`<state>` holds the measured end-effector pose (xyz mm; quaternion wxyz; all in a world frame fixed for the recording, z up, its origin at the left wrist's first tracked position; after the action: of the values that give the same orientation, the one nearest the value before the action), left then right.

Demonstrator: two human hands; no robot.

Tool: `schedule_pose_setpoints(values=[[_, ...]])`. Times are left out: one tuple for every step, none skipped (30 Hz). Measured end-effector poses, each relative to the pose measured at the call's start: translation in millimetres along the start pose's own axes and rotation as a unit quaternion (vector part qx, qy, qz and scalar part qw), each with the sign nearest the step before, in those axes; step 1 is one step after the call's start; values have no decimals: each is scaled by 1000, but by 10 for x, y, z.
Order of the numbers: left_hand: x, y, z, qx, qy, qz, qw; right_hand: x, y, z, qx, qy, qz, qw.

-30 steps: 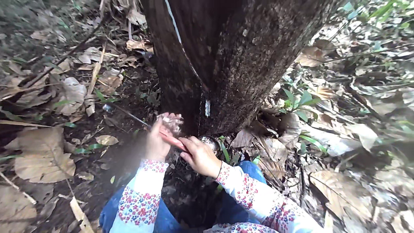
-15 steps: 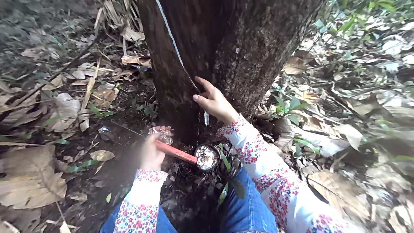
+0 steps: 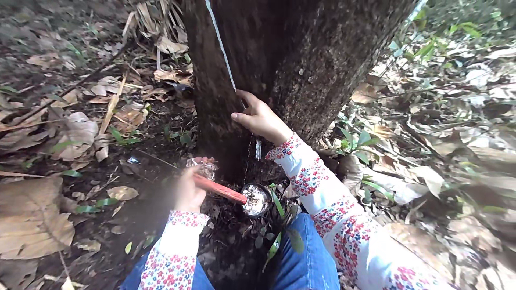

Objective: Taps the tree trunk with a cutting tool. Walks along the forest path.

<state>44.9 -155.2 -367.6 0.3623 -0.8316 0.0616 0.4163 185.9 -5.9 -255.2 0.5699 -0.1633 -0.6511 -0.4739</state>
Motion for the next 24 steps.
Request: schedule_pose_setpoints(values=[[5, -2, 2, 1, 3, 0, 1000, 0, -7, 12, 4, -3, -1, 1000], [7, -10, -3, 1, 4, 3, 1000, -13, -11, 22, 5, -6, -4, 1000], [8, -17, -8, -1, 4, 4, 1000, -32, -12, 20, 2, -10, -8, 1000], [5, -20, -12, -2, 4, 4, 1000, -53, -12, 2, -3, -14, -15, 1000], [2, -20, -17, -4, 5, 3, 1000, -78, -10, -29, -11, -20, -23, 999], [-4, -17, -21, -5, 5, 2, 1000, -104, -2, -63, -16, -30, -34, 999], [-11, -13, -21, -5, 3, 1, 1000, -137, 7, -89, -22, -38, -42, 998], [-17, -8, -15, -3, 0, -1, 1000, -168, 15, -103, -27, -42, -45, 998], [-18, -4, -7, 0, -3, -2, 1000, -187, 28, -107, -31, -40, -45, 998], [-13, 2, 3, 2, -5, -2, 1000, -190, 41, -108, -29, -35, -41, 998], [-6, 4, 7, 3, -6, -3, 1000, -187, 46, -107, -27, -26, -35, 999], [1, -2, 7, 2, -5, -4, 1000, -180, 50, -103, -22, -18, -32, 999], [8, -13, 3, -2, -4, -4, 1000, -182, 53, -98, -14, -15, -31, 999], [15, -20, -1, -2, -2, -5, 1000, -189, 54, -100, -8, -17, -33, 999], [19, -25, 0, -2, -1, -5, 1000, -202, 55, -110, -4, -20, -37, 999], [20, -33, 1, -3, 0, -5, 1000, -216, 54, -122, -2, -21, -39, 999], [20, -40, 5, -3, 1, -7, 1000, -223, 55, -124, -1, -20, -39, 999], [22, -43, 10, -1, 1, -6, 1000, -227, 53, -117, -1, -15, -36, 999], [28, -46, 11, 0, 1, -6, 1000, -225, 48, -102, 0, -8, -32, 999], [33, -51, 9, 0, -1, -4, 1000, -214, 45, -84, 1, -4, -29, 1000], [39, -55, 11, 1, -1, -5, 1000, -201, 41, -67, 4, -2, -28, 1000], [43, -55, 17, 4, 1, -7, 1000, -195, 40, -53, 6, -3, -29, 1000], [44, -58, 21, 5, 2, -7, 1000, -197, 38, -51, 6, -7, -33, 999], [41, -62, 26, 3, 3, -9, 1000, -209, 37, -66, 2, -14, -39, 999]])
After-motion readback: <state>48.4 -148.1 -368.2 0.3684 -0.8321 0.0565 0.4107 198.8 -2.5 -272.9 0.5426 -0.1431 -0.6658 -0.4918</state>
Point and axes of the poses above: each hand's wrist, its own z-axis towards the middle knuckle, its own y-axis out of the back of the hand, x = y × z, the point moved 2 cm from there along z, towards the middle knuckle, and after that the axes turned 3 degrees about -x, right-handed, at the moved point
